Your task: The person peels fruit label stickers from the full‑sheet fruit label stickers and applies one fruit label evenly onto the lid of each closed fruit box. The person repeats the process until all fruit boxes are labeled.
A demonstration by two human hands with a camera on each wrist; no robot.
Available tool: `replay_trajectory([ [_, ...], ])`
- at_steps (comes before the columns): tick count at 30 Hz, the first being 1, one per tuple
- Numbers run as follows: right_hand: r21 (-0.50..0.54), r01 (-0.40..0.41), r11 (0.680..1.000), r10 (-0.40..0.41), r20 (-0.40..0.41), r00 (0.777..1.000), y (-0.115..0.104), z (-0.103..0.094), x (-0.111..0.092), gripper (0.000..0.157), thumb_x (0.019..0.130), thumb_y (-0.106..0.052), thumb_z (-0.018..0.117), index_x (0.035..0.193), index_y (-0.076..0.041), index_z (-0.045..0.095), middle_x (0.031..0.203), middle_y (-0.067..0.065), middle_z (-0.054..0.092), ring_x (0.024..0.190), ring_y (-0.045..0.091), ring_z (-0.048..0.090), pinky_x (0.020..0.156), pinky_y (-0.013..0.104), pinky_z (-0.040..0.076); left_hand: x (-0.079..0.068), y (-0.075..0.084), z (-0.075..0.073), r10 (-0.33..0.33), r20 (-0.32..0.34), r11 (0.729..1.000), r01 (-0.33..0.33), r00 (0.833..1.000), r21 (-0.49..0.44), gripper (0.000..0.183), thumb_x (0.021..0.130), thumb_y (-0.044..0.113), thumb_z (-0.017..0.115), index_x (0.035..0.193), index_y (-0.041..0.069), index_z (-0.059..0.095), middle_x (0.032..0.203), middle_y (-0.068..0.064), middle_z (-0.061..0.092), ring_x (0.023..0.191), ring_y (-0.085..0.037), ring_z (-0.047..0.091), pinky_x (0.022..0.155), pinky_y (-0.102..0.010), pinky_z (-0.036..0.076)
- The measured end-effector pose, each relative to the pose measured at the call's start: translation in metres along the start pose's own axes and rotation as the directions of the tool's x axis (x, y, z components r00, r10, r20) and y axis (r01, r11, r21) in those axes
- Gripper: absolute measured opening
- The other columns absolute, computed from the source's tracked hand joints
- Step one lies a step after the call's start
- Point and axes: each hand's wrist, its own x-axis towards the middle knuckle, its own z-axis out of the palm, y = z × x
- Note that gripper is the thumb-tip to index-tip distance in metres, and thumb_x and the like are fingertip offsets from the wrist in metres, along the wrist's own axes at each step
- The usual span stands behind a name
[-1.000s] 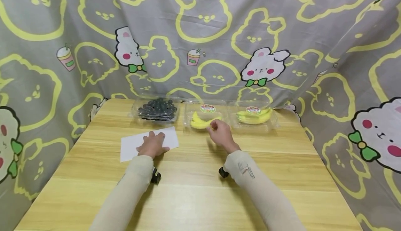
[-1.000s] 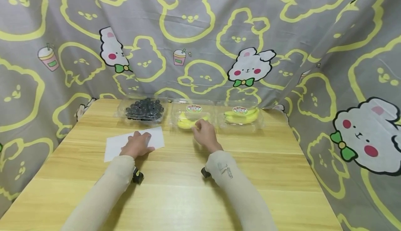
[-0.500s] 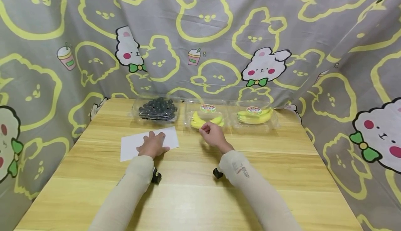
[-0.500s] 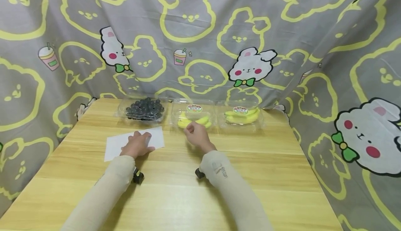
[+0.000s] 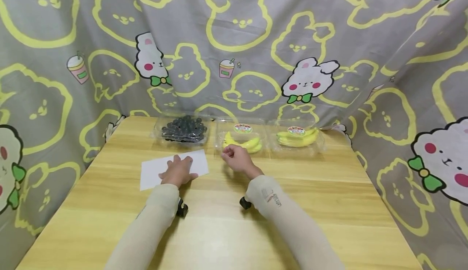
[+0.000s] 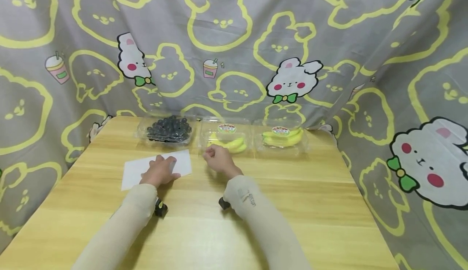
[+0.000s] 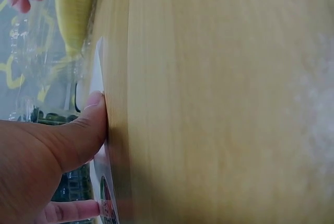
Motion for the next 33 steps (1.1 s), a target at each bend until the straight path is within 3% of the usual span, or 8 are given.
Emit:
replay_trajectory([
  [6,0.041,0.020,0.999,-0.021,0.034,0.999,-0.006,0.007,0.004,0.020,0.097,-0.019,0.060,0.110,-0.005,0.066,0.094,0.004,0.069,0.083,0.015,0.064,0.076,0.031,0.052,0.001,0.000,0.002,0.002,-0.016,1.000,-0.002,1.000,0.007,0.069,0.087,0.038,0.073,0.144,0.014,0.043,0.141,-0.031,0.029,0.126,-0.056,0.027,0.082,-0.086,0.019],
  [17,0.097,-0.022,0.995,0.015,0.072,0.997,-0.009,0.016,0.011,0.024,0.098,-0.022,0.059,0.114,-0.005,0.067,0.095,0.005,0.070,0.080,0.014,0.064,0.075,0.030,0.052,-0.003,-0.002,-0.001,0.010,0.006,1.000,-0.011,1.000,0.026,0.070,0.087,0.039,0.072,0.145,0.015,0.041,0.141,-0.030,0.031,0.127,-0.056,0.028,0.084,-0.085,0.020],
  [26,0.171,-0.043,0.984,0.014,0.167,0.986,-0.015,0.020,0.022,0.039,0.104,-0.023,0.048,0.135,0.000,0.053,0.118,0.015,0.064,0.095,0.027,0.067,0.080,0.033,0.053,-0.004,-0.008,-0.002,0.018,0.028,0.999,-0.019,0.999,0.031,0.071,0.085,0.042,0.074,0.142,0.015,0.043,0.138,-0.026,0.033,0.126,-0.054,0.031,0.084,-0.083,0.025],
  [33,0.313,-0.120,0.942,0.041,0.248,0.968,-0.026,0.028,0.031,0.045,0.106,-0.027,0.041,0.145,-0.005,0.041,0.135,0.018,0.052,0.097,0.024,0.066,0.085,0.038,0.052,-0.004,-0.007,-0.003,0.021,0.028,0.999,-0.022,0.999,0.032,0.070,0.085,0.041,0.075,0.141,0.013,0.044,0.135,-0.027,0.034,0.124,-0.055,0.032,0.083,-0.083,0.025],
])
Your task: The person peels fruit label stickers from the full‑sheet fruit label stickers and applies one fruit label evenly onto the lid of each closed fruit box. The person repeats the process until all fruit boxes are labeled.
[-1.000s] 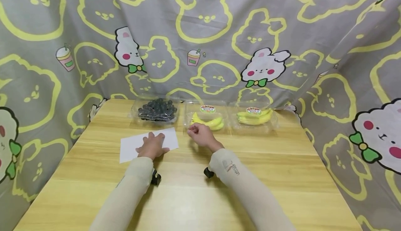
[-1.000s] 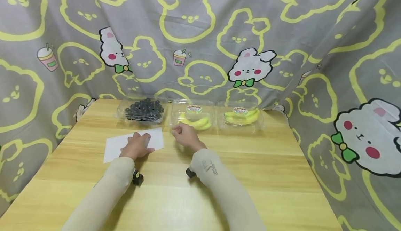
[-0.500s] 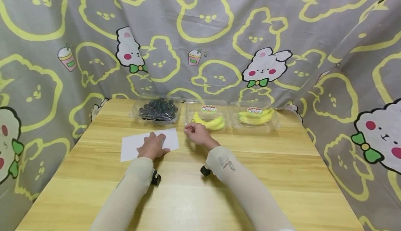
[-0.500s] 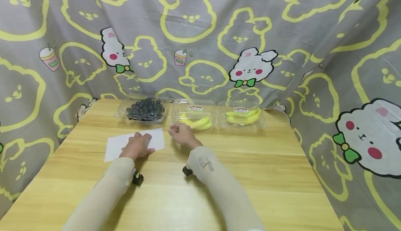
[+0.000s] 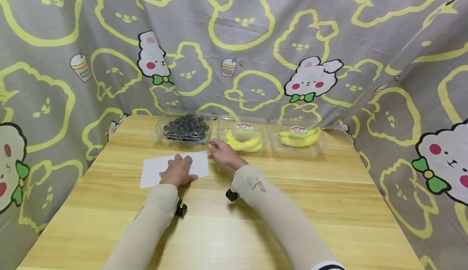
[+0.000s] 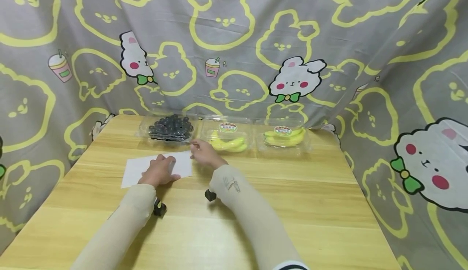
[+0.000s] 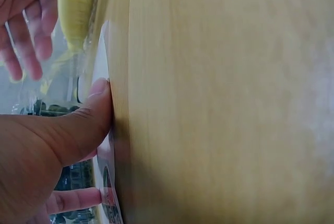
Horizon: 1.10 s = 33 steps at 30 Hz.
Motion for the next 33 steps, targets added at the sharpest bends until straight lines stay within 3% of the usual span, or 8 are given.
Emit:
replay_trajectory([
  [8,0.155,-0.051,0.987,0.044,0.043,0.998,-0.006,0.007,0.005,0.048,0.106,-0.025,0.039,0.151,-0.010,0.030,0.146,0.018,0.041,0.102,0.027,0.063,0.091,0.045,0.050,-0.002,0.003,0.003,0.005,-0.028,1.000,-0.005,1.000,0.014,0.066,0.084,0.042,0.075,0.136,0.011,0.049,0.133,-0.024,0.040,0.123,-0.051,0.037,0.084,-0.082,0.027],
  [15,0.217,-0.111,0.970,0.100,0.063,0.993,-0.005,0.013,0.008,0.050,0.106,-0.028,0.040,0.153,-0.014,0.029,0.152,0.012,0.035,0.111,0.028,0.060,0.089,0.039,0.051,-0.001,0.002,0.007,0.017,-0.039,0.999,-0.015,0.999,0.036,0.067,0.085,0.044,0.074,0.136,0.008,0.049,0.135,-0.025,0.041,0.124,-0.050,0.038,0.083,-0.083,0.026],
  [19,0.222,-0.117,0.968,0.110,0.044,0.993,-0.006,0.016,0.009,0.048,0.105,-0.028,0.042,0.150,-0.012,0.034,0.148,0.011,0.040,0.112,0.027,0.060,0.088,0.035,0.052,-0.001,0.001,0.007,0.010,-0.037,0.999,-0.008,0.999,0.034,0.067,0.085,0.044,0.073,0.136,0.009,0.049,0.137,-0.024,0.039,0.125,-0.051,0.037,0.084,-0.083,0.026],
  [23,0.201,-0.098,0.975,0.102,-0.006,0.995,-0.008,0.021,0.010,0.044,0.103,-0.027,0.049,0.143,-0.009,0.044,0.139,0.011,0.050,0.110,0.025,0.061,0.088,0.033,0.051,-0.003,0.000,0.006,0.005,-0.047,1.000,-0.004,0.999,0.025,0.066,0.085,0.043,0.074,0.135,0.008,0.049,0.136,-0.025,0.039,0.124,-0.051,0.037,0.084,-0.083,0.026],
  [26,0.126,-0.080,0.989,0.091,-0.083,0.992,-0.011,0.025,0.010,0.040,0.101,-0.029,0.054,0.135,-0.008,0.054,0.124,0.007,0.060,0.104,0.019,0.063,0.086,0.030,0.052,-0.005,-0.001,0.006,0.003,-0.058,1.000,-0.003,0.998,0.016,0.065,0.085,0.042,0.074,0.135,0.008,0.050,0.136,-0.025,0.039,0.124,-0.051,0.037,0.084,-0.083,0.025],
  [30,0.044,-0.103,0.994,0.110,-0.210,0.972,-0.016,0.031,0.009,0.031,0.098,-0.032,0.058,0.117,-0.010,0.066,0.100,-0.001,0.068,0.091,0.013,0.063,0.078,0.028,0.052,-0.006,-0.001,0.005,0.004,-0.066,1.000,-0.004,0.998,0.009,0.064,0.085,0.041,0.074,0.134,0.008,0.050,0.136,-0.025,0.039,0.125,-0.051,0.036,0.085,-0.083,0.024],
  [33,0.066,-0.120,0.991,0.133,-0.260,0.956,-0.017,0.033,0.009,0.024,0.096,-0.031,0.061,0.106,-0.010,0.070,0.090,-0.003,0.069,0.084,0.012,0.064,0.074,0.027,0.052,-0.005,-0.001,0.006,0.001,-0.069,1.000,0.000,0.998,0.006,0.064,0.085,0.041,0.074,0.134,0.008,0.051,0.137,-0.025,0.039,0.125,-0.051,0.036,0.086,-0.083,0.024],
])
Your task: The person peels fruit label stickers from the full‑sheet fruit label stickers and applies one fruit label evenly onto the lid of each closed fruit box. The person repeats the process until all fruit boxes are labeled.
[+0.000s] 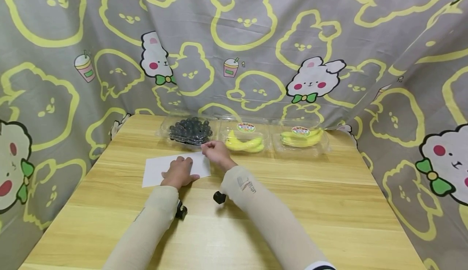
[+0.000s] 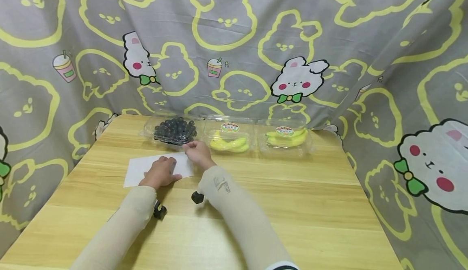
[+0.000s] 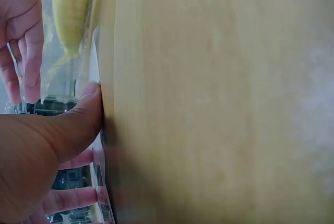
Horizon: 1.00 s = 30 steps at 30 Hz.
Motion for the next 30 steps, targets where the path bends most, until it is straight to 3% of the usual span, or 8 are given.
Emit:
replay_trajectory([
  [7,0.101,-0.028,0.994,0.031,-0.028,0.999,0.001,-0.001,-0.002,0.018,0.096,-0.022,0.063,0.098,-0.004,0.068,0.089,0.006,0.069,0.082,0.017,0.067,0.071,0.025,0.054,0.001,-0.001,-0.001,0.016,-0.009,1.000,-0.017,1.000,-0.013,0.062,0.081,0.040,0.079,0.129,0.009,0.055,0.130,-0.023,0.045,0.120,-0.049,0.042,0.084,-0.081,0.029],
  [12,0.192,-0.058,0.980,0.068,-0.047,0.997,0.004,-0.001,-0.002,0.018,0.096,-0.020,0.063,0.094,-0.002,0.066,0.095,0.015,0.068,0.075,0.017,0.066,0.070,0.030,0.056,0.002,-0.010,-0.007,0.081,-0.033,0.997,-0.081,0.996,0.010,0.060,0.073,0.035,0.086,0.119,0.007,0.060,0.120,-0.021,0.054,0.110,-0.044,0.052,0.082,-0.065,0.044],
  [16,0.223,-0.077,0.972,0.091,-0.050,0.995,0.007,-0.002,-0.003,0.019,0.095,-0.019,0.065,0.090,-0.001,0.065,0.092,0.018,0.068,0.076,0.022,0.067,0.073,0.038,0.057,0.000,-0.019,-0.011,0.110,-0.041,0.994,-0.110,0.993,0.012,0.064,0.071,0.032,0.088,0.120,0.003,0.061,0.120,-0.023,0.056,0.110,-0.042,0.053,0.088,-0.056,0.045],
  [21,0.173,-0.069,0.982,0.077,-0.037,0.996,0.010,-0.002,-0.004,0.018,0.094,-0.017,0.065,0.084,-0.003,0.064,0.086,0.018,0.068,0.076,0.029,0.068,0.071,0.038,0.057,-0.005,-0.031,-0.017,0.096,-0.034,0.995,-0.096,0.995,-0.005,0.067,0.070,0.033,0.088,0.122,0.002,0.061,0.122,-0.024,0.055,0.113,-0.042,0.051,0.091,-0.057,0.043],
  [26,0.067,-0.025,0.997,0.027,-0.022,0.999,0.013,-0.004,-0.004,0.019,0.094,-0.017,0.065,0.077,-0.008,0.062,0.075,0.012,0.066,0.064,0.023,0.063,0.061,0.030,0.053,-0.012,-0.041,-0.024,0.068,0.000,0.998,-0.068,0.998,-0.002,0.064,0.067,0.030,0.090,0.119,0.004,0.062,0.124,-0.025,0.051,0.111,-0.046,0.051,0.083,-0.061,0.045],
  [30,-0.043,0.033,0.999,-0.034,-0.027,0.999,0.016,-0.007,-0.005,0.020,0.092,-0.017,0.064,0.074,-0.011,0.060,0.075,0.003,0.064,0.063,0.016,0.055,0.060,0.026,0.046,-0.019,-0.049,-0.033,0.043,0.048,0.999,-0.044,0.998,0.029,0.061,0.067,0.026,0.090,0.117,0.003,0.061,0.117,-0.026,0.050,0.101,-0.046,0.054,0.077,-0.060,0.048],
])
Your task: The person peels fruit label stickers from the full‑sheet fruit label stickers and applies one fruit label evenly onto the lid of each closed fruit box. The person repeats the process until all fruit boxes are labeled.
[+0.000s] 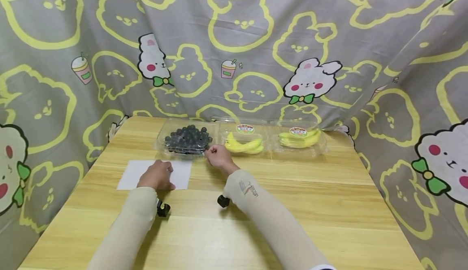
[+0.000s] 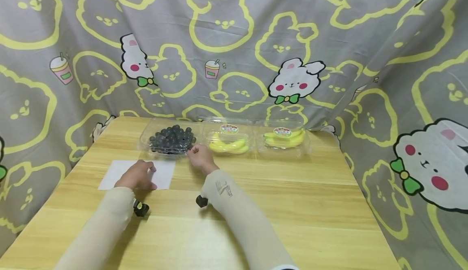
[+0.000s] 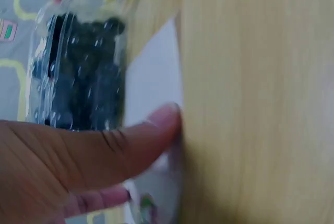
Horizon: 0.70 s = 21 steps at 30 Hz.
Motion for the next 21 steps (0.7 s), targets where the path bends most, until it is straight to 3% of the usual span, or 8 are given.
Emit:
replay_trajectory([
  [4,-0.043,0.033,0.999,-0.033,0.004,0.999,0.003,-0.003,-0.001,0.018,0.090,-0.012,0.064,0.073,-0.011,0.058,0.081,-0.001,0.063,0.065,0.013,0.052,0.062,0.026,0.046,-0.009,-0.014,-0.008,-0.072,0.038,0.997,0.073,0.997,-0.027,0.057,0.070,0.022,0.088,0.114,0.002,0.058,0.113,-0.028,0.046,0.092,-0.043,0.054,0.072,-0.057,0.049],
  [8,-0.026,0.043,0.999,-0.043,0.026,0.999,0.005,-0.006,-0.002,0.016,0.088,-0.008,0.064,0.074,-0.010,0.058,0.077,0.001,0.061,0.060,0.012,0.049,0.058,0.025,0.044,-0.013,-0.032,-0.013,-0.163,0.054,0.983,0.167,0.985,-0.073,0.058,0.077,0.027,0.084,0.118,-0.001,0.053,0.121,-0.037,0.040,0.100,-0.053,0.051,0.075,-0.065,0.045],
  [14,-0.021,0.075,0.997,-0.073,0.087,0.994,0.006,-0.012,-0.004,0.017,0.088,-0.006,0.064,0.073,-0.010,0.056,0.073,-0.001,0.056,0.059,0.011,0.045,0.058,0.025,0.042,-0.009,-0.053,-0.010,-0.296,0.019,0.945,0.296,0.955,-0.137,0.076,0.088,0.050,0.066,0.137,-0.002,0.040,0.135,-0.040,0.026,0.121,-0.064,0.026,0.083,-0.080,0.029],
  [18,-0.067,0.110,0.992,-0.102,0.114,0.988,0.008,-0.018,-0.007,0.018,0.087,-0.005,0.064,0.072,-0.011,0.056,0.074,-0.001,0.055,0.063,0.012,0.048,0.064,0.026,0.044,-0.005,-0.062,-0.005,-0.318,-0.033,0.938,0.309,0.948,-0.157,0.076,0.093,0.055,0.055,0.137,-0.003,0.037,0.132,-0.043,0.024,0.120,-0.065,0.021,0.082,-0.079,0.026],
  [21,-0.119,0.130,0.984,-0.115,0.123,0.986,0.010,-0.023,-0.010,0.018,0.088,-0.008,0.065,0.072,-0.012,0.056,0.076,-0.002,0.055,0.066,0.012,0.049,0.066,0.026,0.045,-0.003,-0.065,-0.005,-0.288,-0.053,0.948,0.276,0.956,-0.159,0.068,0.097,0.049,0.049,0.138,-0.004,0.037,0.131,-0.046,0.021,0.118,-0.067,0.019,0.083,-0.078,0.024],
])
